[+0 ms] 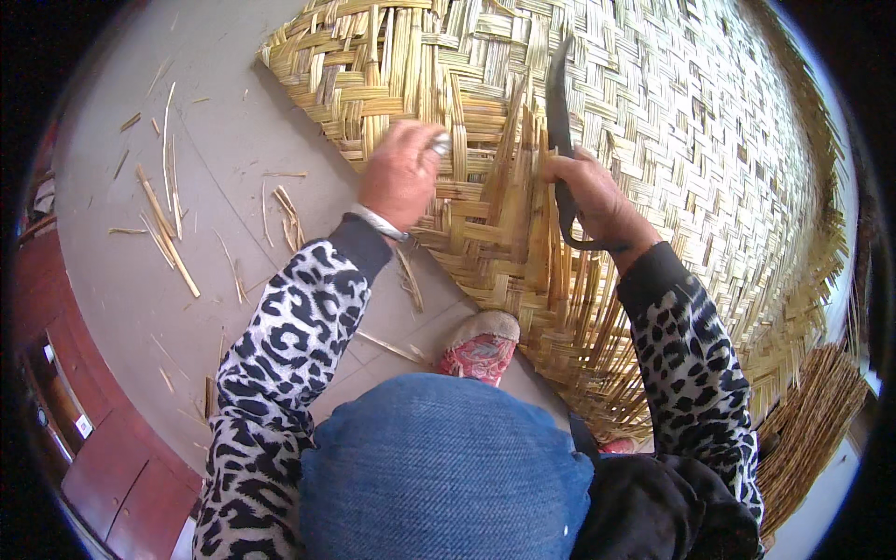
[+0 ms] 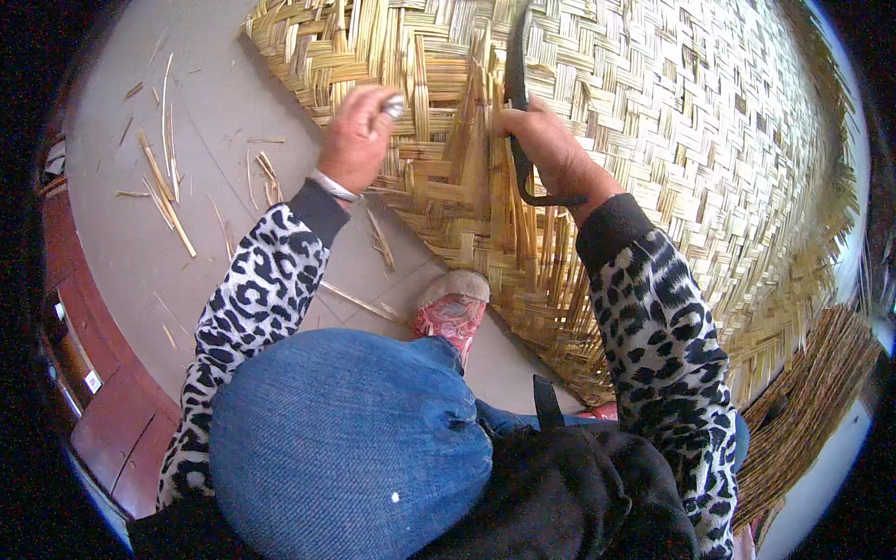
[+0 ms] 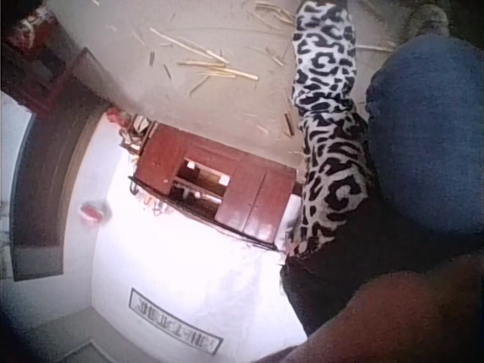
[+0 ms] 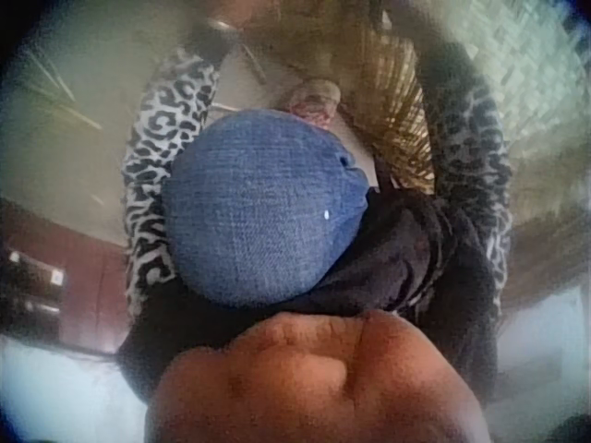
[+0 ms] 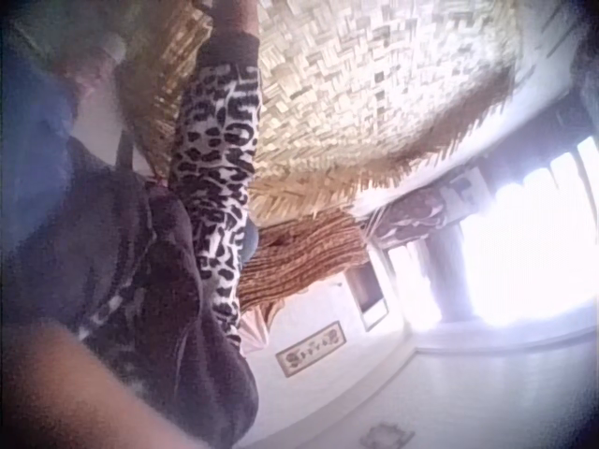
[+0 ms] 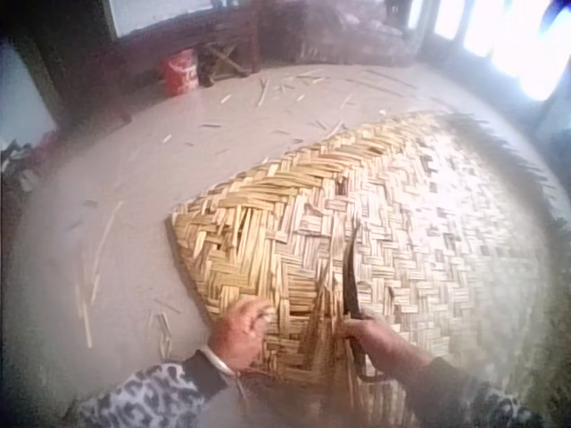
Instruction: The person uses a curved knife to trim the loose edges of a large woven mat. They repeatedly cut and pull away protruding strands along the perimeter, working methodically around the mat's edge.
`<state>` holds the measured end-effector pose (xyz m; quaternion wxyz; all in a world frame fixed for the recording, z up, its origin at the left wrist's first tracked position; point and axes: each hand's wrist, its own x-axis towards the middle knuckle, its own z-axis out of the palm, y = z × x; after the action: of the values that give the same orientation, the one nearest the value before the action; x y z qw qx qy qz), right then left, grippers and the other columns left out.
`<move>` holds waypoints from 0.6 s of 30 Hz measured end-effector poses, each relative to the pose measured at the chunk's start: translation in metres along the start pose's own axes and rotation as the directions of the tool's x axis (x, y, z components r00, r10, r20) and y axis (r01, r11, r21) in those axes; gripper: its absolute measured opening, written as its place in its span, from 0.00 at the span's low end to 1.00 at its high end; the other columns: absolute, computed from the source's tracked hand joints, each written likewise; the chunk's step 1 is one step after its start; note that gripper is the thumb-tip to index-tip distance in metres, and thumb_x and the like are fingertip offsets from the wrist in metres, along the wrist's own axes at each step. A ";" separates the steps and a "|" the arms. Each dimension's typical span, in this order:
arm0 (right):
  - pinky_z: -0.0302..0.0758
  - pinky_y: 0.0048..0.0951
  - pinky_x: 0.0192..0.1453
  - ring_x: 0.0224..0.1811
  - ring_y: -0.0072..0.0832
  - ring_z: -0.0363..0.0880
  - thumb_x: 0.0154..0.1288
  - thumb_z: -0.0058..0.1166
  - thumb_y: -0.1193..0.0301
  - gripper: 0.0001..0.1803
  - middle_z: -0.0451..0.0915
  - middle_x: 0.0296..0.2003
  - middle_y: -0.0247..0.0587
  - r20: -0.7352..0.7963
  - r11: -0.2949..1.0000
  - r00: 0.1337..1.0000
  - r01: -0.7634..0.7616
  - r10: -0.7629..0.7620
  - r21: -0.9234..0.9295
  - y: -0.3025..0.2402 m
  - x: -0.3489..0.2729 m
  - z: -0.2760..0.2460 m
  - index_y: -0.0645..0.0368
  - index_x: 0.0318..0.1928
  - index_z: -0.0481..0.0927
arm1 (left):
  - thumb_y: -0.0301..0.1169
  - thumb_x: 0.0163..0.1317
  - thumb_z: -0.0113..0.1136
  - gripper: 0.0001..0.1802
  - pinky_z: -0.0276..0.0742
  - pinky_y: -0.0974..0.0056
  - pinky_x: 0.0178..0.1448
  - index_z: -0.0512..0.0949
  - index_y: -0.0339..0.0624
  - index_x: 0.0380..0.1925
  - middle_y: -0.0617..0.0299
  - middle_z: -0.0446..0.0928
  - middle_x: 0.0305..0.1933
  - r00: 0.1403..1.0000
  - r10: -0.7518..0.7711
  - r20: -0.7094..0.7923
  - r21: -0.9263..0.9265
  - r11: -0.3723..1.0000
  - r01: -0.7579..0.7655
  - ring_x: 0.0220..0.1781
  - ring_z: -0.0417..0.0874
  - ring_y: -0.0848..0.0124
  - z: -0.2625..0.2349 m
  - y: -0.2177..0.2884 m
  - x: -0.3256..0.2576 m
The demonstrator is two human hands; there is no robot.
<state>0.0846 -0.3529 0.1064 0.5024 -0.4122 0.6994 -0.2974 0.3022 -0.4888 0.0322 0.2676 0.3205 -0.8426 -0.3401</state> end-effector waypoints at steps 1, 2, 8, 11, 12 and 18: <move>0.74 0.34 0.46 0.41 0.38 0.78 0.57 0.57 0.76 0.09 0.76 0.38 0.44 -0.027 1.000 1.000 0.016 -0.015 0.019 0.000 0.002 0.003 0.60 0.40 0.80 | 0.31 0.62 0.62 0.22 0.72 0.52 0.64 0.77 0.42 0.57 0.54 0.76 0.60 1.000 0.004 0.004 0.180 0.984 -0.004 0.61 0.77 0.53 -0.006 -0.007 0.000; 0.73 0.33 0.45 0.40 0.36 0.77 0.58 0.57 0.73 0.10 0.76 0.37 0.42 -0.037 0.999 0.999 -0.032 0.032 0.006 -0.002 0.004 0.004 0.61 0.41 0.79 | 0.31 0.61 0.62 0.24 0.69 0.51 0.67 0.75 0.43 0.59 0.54 0.74 0.62 0.998 0.042 0.053 0.270 0.961 -0.055 0.63 0.75 0.53 -0.006 -0.010 -0.004; 0.71 0.27 0.41 0.35 0.22 0.71 0.62 0.52 0.67 0.13 0.75 0.32 0.34 -0.077 0.944 0.966 -0.221 0.247 0.246 -0.015 0.007 0.016 0.65 0.41 0.77 | 0.33 0.56 0.64 0.30 0.57 0.47 0.76 0.73 0.46 0.61 0.55 0.69 0.68 0.971 0.152 0.183 0.486 0.845 -0.224 0.71 0.67 0.56 0.003 -0.024 -0.032; 0.69 0.26 0.39 0.34 0.20 0.69 0.62 0.52 0.68 0.13 0.73 0.31 0.32 -0.098 0.959 0.973 -0.183 0.208 0.215 -0.014 0.005 0.014 0.64 0.41 0.77 | 0.32 0.54 0.64 0.29 0.57 0.47 0.75 0.75 0.47 0.59 0.57 0.71 0.65 0.965 0.171 0.198 0.478 0.843 -0.247 0.71 0.68 0.58 0.004 -0.025 -0.038; 0.69 0.25 0.38 0.33 0.19 0.69 0.62 0.52 0.68 0.12 0.73 0.30 0.31 -0.102 0.964 0.974 -0.179 0.202 0.199 -0.013 0.005 0.013 0.64 0.42 0.77 | 0.32 0.54 0.64 0.28 0.57 0.46 0.75 0.76 0.47 0.59 0.58 0.71 0.65 0.965 0.171 0.199 0.467 0.849 -0.247 0.71 0.68 0.59 0.003 -0.024 -0.039; 0.70 0.26 0.41 0.36 0.20 0.70 0.62 0.51 0.71 0.17 0.75 0.36 0.30 -0.073 0.953 0.969 -0.215 0.235 0.213 0.004 0.010 0.013 0.65 0.50 0.76 | 0.35 0.57 0.64 0.27 0.57 0.45 0.74 0.76 0.47 0.59 0.58 0.71 0.65 0.944 0.196 0.264 0.441 0.846 -0.299 0.70 0.69 0.60 -0.008 -0.021 -0.039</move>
<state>0.0940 -0.3597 0.0948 0.5378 -0.2611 0.7314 -0.3282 0.3403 -0.4755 0.0125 0.1324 0.2267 -0.9578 -0.1172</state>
